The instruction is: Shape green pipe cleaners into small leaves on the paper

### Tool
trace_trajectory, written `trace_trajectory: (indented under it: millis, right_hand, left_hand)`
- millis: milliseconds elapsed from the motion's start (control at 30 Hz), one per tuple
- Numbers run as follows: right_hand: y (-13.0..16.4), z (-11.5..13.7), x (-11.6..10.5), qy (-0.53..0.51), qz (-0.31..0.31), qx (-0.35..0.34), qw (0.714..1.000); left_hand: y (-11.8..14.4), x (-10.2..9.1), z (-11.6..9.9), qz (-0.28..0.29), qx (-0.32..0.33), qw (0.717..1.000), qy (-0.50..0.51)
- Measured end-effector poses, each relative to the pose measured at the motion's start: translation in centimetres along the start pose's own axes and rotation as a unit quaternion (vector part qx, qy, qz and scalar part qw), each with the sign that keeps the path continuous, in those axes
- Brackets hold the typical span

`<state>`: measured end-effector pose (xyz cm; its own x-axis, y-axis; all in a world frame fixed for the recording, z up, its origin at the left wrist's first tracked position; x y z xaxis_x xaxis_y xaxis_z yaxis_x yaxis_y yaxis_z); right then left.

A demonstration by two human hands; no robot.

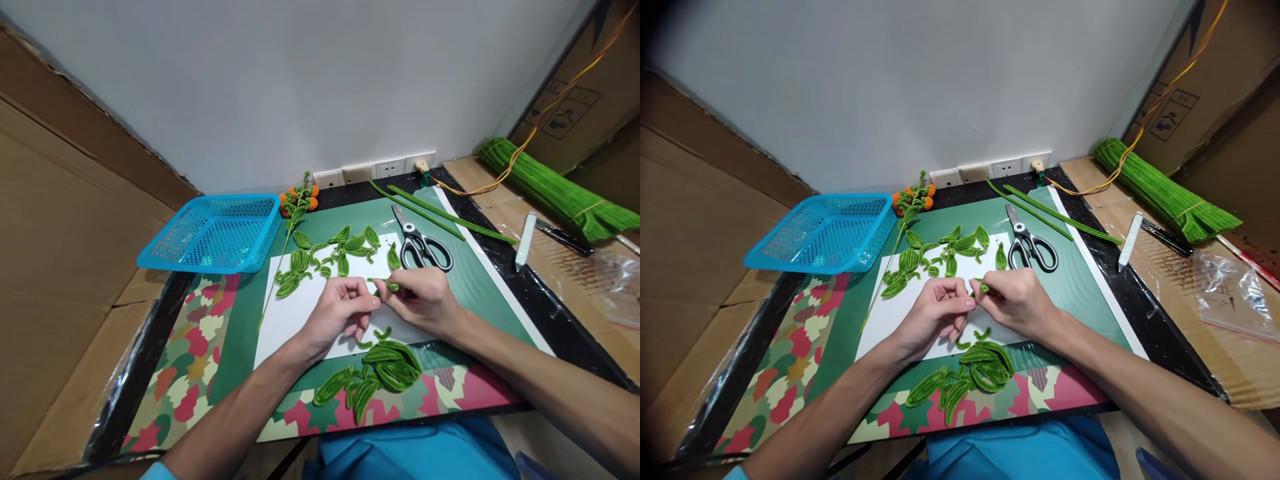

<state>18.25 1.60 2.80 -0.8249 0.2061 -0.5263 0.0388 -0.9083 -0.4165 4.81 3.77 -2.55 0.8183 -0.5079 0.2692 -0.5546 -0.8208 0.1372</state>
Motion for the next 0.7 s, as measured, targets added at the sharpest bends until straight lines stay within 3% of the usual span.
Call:
trace_trajectory:
  millis: [100,267,367,533,700]
  right_hand:
    - [-0.2,-0.4,0.2,-0.028,0.013,0.032,0.999]
    - [-0.8,-1.4,0.8,-0.119,0.075,0.127,0.982]
    - [-0.8,-1.3,0.6,-0.107,0.044,0.113,0.987]
    - [-0.3,-0.5,1.0,-0.020,0.005,0.024,0.999]
    - [-0.9,-1.4,0.9,-0.045,0.028,0.072,0.996]
  left_hand:
    - [0.1,-0.3,-0.2,-0.028,0.008,0.999,-0.019]
    - [0.1,-0.1,-0.3,-0.017,0.010,0.999,0.030]
    - [0.1,-0.4,-0.5,-0.020,0.030,0.999,0.006]
    - [0.3,-1.2,-1.1,-0.055,0.077,0.983,-0.157]
    - [0.2,-1.1,-1.4,-0.068,0.085,0.987,-0.120]
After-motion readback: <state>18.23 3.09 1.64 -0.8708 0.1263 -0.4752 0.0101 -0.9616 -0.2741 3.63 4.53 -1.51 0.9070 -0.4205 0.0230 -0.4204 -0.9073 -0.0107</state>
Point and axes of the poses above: each hand's wrist, its own y-axis away from the middle knuckle, its own x-axis out of the palm, z = x × y, the point moved 8 cm from there along -y, towards the middle knuckle, and after that the axes turned 15 degrees about x, right-handed, at the moved point
